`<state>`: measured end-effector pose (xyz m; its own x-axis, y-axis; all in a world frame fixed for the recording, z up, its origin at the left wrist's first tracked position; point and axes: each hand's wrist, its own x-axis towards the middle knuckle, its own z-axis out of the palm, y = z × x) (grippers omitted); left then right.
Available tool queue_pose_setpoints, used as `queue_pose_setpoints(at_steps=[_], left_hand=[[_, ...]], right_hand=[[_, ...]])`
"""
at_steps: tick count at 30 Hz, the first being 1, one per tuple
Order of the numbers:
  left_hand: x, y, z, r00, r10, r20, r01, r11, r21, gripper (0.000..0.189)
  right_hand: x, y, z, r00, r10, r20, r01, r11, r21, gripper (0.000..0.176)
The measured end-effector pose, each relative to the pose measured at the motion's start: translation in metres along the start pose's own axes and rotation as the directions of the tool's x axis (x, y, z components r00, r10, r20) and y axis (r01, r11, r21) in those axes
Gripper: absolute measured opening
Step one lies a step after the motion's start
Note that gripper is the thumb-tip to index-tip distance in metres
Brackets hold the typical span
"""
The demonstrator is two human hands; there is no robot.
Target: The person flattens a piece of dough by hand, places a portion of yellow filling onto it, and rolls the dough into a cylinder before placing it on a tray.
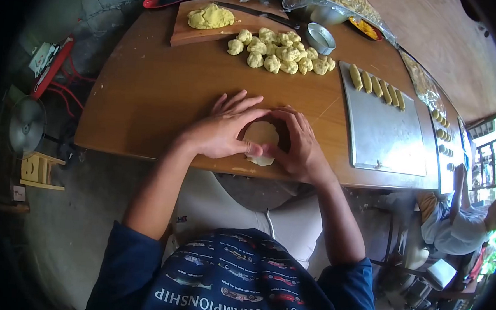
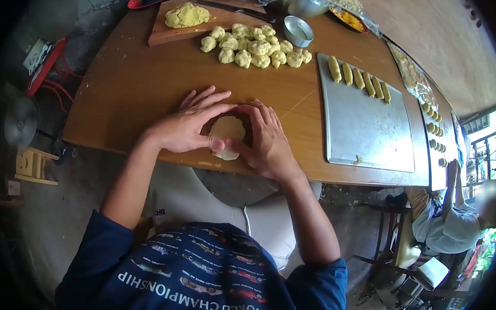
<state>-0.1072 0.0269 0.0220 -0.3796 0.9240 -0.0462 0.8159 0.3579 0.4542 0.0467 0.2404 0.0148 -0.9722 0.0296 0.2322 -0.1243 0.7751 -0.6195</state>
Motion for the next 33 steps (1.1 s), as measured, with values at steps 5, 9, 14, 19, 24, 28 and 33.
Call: queue_pose_setpoints(at_steps=[5, 9, 14, 19, 24, 28, 33], left_hand=[[-0.005, -0.008, 0.014, 0.999, 0.044, -0.027, -0.044, 0.999, 0.010, 0.096], [-0.002, -0.002, 0.001, 0.999, 0.033, 0.022, -0.033, 0.999, 0.000, 0.096], [-0.006, -0.004, 0.014, 0.999, 0.036, -0.022, -0.036, 0.999, -0.007, 0.099], [-0.004, 0.002, 0.002, 0.999, 0.025, 0.033, -0.025, 1.000, -0.004, 0.100], [-0.006, 0.008, 0.007, 0.997, -0.044, 0.063, 0.043, 0.999, 0.015, 0.107], [-0.009, 0.006, 0.004, 0.998, -0.029, 0.061, 0.027, 0.999, 0.029, 0.110], [-0.008, 0.004, 0.002, 0.996, -0.036, 0.085, 0.036, 0.999, 0.001, 0.112]], right_hand=[[0.000, 0.004, 0.001, 0.998, -0.062, 0.033, 0.064, 0.996, -0.058, 0.076], [-0.003, 0.007, 0.001, 0.999, -0.053, 0.009, 0.054, 0.996, -0.070, 0.078], [-0.002, 0.000, -0.001, 0.998, -0.051, 0.036, 0.053, 0.997, -0.051, 0.079], [-0.007, 0.003, -0.002, 0.997, -0.063, 0.039, 0.065, 0.997, -0.042, 0.079], [-0.009, 0.002, 0.001, 0.993, -0.087, 0.075, 0.094, 0.990, -0.105, 0.081], [-0.007, 0.006, -0.002, 0.993, -0.084, 0.084, 0.094, 0.989, -0.114, 0.085], [-0.010, 0.002, 0.002, 0.997, -0.063, 0.048, 0.068, 0.991, -0.119, 0.088]])
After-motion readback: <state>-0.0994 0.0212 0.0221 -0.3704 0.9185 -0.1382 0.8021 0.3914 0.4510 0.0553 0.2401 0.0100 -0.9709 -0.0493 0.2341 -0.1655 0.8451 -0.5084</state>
